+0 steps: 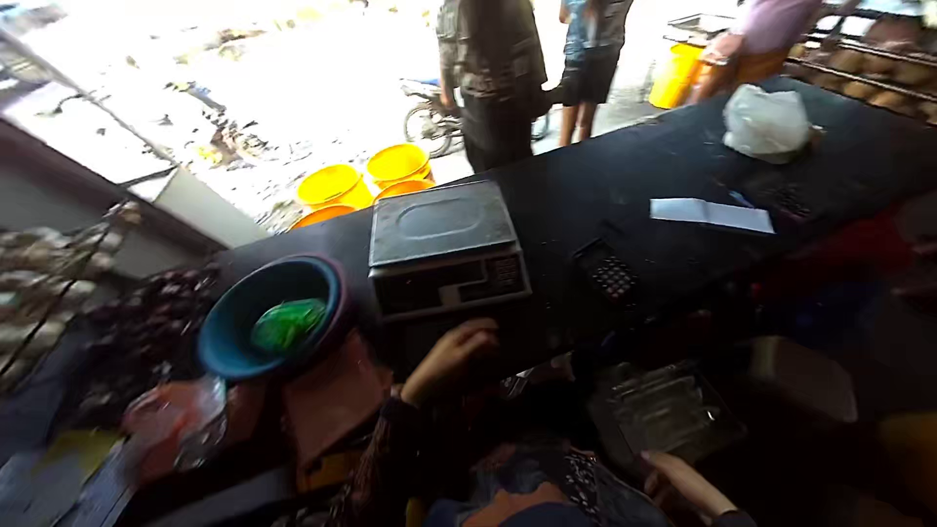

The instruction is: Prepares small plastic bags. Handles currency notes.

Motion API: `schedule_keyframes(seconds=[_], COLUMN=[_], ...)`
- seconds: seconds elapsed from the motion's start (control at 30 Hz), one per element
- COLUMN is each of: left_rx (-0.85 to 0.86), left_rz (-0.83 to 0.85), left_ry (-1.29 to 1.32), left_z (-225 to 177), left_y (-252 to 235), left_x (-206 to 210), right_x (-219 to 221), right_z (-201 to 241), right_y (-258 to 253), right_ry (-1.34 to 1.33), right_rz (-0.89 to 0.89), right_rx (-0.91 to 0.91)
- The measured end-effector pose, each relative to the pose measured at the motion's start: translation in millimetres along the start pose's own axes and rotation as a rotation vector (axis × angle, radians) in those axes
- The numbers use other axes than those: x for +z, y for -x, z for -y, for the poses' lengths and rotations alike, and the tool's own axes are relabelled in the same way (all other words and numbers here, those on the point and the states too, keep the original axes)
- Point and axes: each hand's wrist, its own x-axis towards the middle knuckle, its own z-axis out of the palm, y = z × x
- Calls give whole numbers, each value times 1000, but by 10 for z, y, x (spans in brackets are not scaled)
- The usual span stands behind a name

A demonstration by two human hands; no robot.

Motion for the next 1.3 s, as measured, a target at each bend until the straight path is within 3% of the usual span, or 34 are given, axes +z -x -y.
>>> schedule_keyframes(seconds=[0.1, 0.17, 0.27, 0.37, 0.43, 0.53, 0.63, 0.8, 0.97, 1.2, 1.3], left_rx=[-1, -122, -316, -369, -361, -344, -360, -343, -317, -233, -133], left_rz=[-679, -911, -998, -980, -963, -960, -960, -916, -838, -804, -758], left_ry=[-211, -251, -215, -225, -217, -188, -196, -189, -182, -100, -4], left_z=[218, 512, 693, 609, 550, 441, 392, 298, 211, 173, 330], left_y=[-240, -383, -568, -588, -553, -523, -498, -477, -695, -903, -798], left_x=[-712, -1046, -1202, -1136, -1000, -739, -499, -61, 365, 481, 451], right_x=[-36, 101, 416, 748, 907, 885, 645, 218, -218, -602, -609], right_z=[750, 1323, 2182, 2982, 3377, 3801, 3897, 3542, 3395, 3309, 3044], right_y=[-36, 4, 54, -168, -503, -735, -777, -679, -802, -836, -801], right_ry=[-21, -14, 60, 114, 97, 141, 135, 129, -80, -137, -176], right_rz=[-282, -371, -282, -149, -158, -270, -283, -328, -339, -282, -387], right_rx=[-310, -584, -840, -920, -901, -705, -628, -698, -780, -796, -907])
